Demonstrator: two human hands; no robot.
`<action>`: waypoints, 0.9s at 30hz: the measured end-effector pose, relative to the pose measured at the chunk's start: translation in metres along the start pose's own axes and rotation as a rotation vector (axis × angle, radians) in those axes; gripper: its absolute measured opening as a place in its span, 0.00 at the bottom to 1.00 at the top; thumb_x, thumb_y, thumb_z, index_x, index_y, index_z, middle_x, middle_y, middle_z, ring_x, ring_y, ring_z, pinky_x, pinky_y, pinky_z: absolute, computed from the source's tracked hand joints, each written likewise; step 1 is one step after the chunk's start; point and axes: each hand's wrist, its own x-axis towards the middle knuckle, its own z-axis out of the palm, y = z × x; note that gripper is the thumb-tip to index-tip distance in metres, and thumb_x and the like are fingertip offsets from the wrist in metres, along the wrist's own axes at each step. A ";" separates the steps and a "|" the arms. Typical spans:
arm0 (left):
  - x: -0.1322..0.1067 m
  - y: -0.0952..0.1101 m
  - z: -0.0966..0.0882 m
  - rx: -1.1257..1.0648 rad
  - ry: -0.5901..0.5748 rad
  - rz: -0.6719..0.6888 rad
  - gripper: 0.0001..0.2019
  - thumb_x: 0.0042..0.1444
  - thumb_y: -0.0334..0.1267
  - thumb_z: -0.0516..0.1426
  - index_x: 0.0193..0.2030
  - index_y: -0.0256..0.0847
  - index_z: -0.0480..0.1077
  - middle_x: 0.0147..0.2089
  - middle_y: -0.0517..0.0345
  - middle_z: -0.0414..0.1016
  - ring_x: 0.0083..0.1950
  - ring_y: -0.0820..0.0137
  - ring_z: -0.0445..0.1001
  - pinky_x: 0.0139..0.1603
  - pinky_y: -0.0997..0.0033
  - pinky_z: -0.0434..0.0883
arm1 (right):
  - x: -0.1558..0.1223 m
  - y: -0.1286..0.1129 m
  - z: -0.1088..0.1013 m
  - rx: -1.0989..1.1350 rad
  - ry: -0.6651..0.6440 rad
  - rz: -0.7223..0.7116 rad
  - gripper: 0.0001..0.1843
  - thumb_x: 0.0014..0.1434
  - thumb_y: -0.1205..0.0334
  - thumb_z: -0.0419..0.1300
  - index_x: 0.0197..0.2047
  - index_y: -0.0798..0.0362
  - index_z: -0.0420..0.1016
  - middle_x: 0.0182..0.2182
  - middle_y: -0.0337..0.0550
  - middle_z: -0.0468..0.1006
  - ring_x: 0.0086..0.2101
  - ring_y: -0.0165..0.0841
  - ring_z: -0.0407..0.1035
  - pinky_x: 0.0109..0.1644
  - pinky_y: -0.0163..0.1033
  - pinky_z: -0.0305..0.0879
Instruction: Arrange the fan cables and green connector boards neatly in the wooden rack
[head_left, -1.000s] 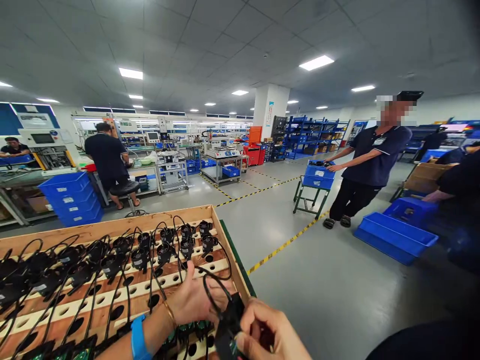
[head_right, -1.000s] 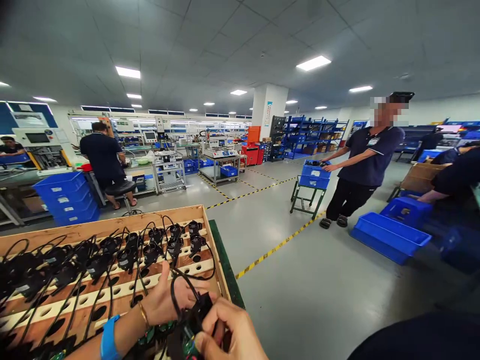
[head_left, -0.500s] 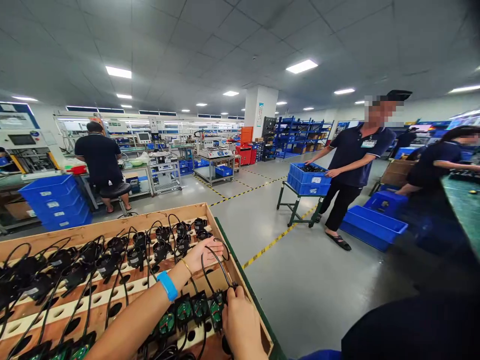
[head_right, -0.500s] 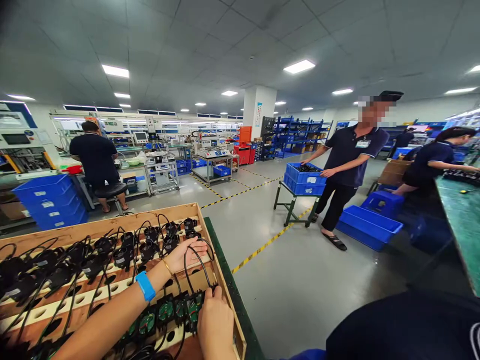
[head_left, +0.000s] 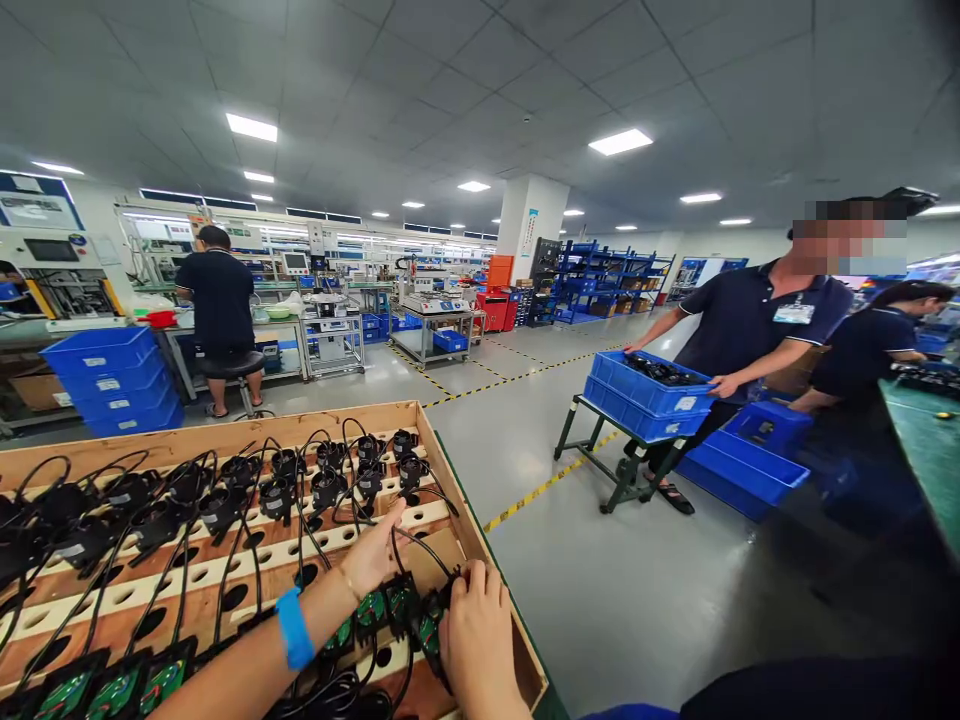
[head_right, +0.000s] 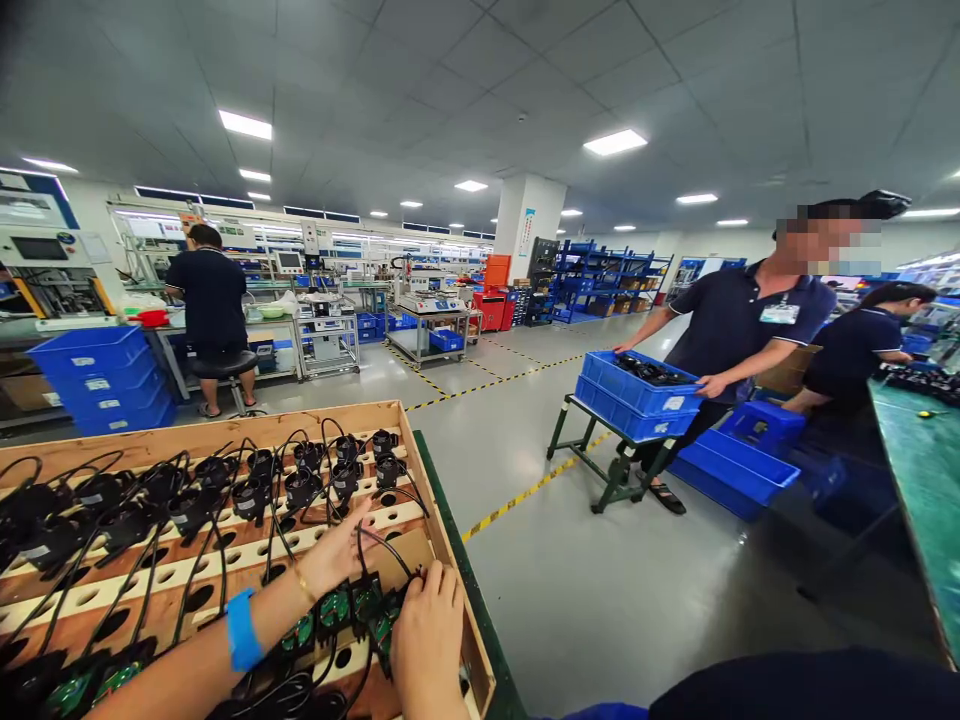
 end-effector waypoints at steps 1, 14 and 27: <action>-0.015 -0.010 -0.001 -0.018 -0.016 -0.016 0.29 0.43 0.60 0.70 0.42 0.39 0.71 0.37 0.57 0.77 0.42 0.65 0.76 0.36 0.70 0.67 | -0.004 -0.001 0.000 0.035 0.030 0.003 0.19 0.57 0.75 0.53 0.49 0.61 0.78 0.53 0.60 0.71 0.56 0.55 0.64 0.60 0.59 0.64; -0.064 -0.074 -0.009 -0.208 -0.149 -0.125 0.18 0.48 0.35 0.71 0.45 0.36 0.75 0.43 0.48 0.79 0.42 0.60 0.78 0.44 0.57 0.75 | -0.012 0.043 0.009 0.965 0.027 0.028 0.16 0.53 0.51 0.59 0.40 0.54 0.71 0.42 0.51 0.72 0.48 0.44 0.69 0.57 0.49 0.65; 0.047 -0.075 0.035 0.433 -0.098 0.306 0.23 0.26 0.39 0.76 0.27 0.37 0.71 0.29 0.59 0.71 0.37 0.65 0.70 0.45 0.65 0.65 | -0.057 0.033 0.002 0.592 0.127 -0.023 0.06 0.54 0.62 0.58 0.37 0.51 0.70 0.47 0.50 0.69 0.41 0.39 0.75 0.39 0.37 0.70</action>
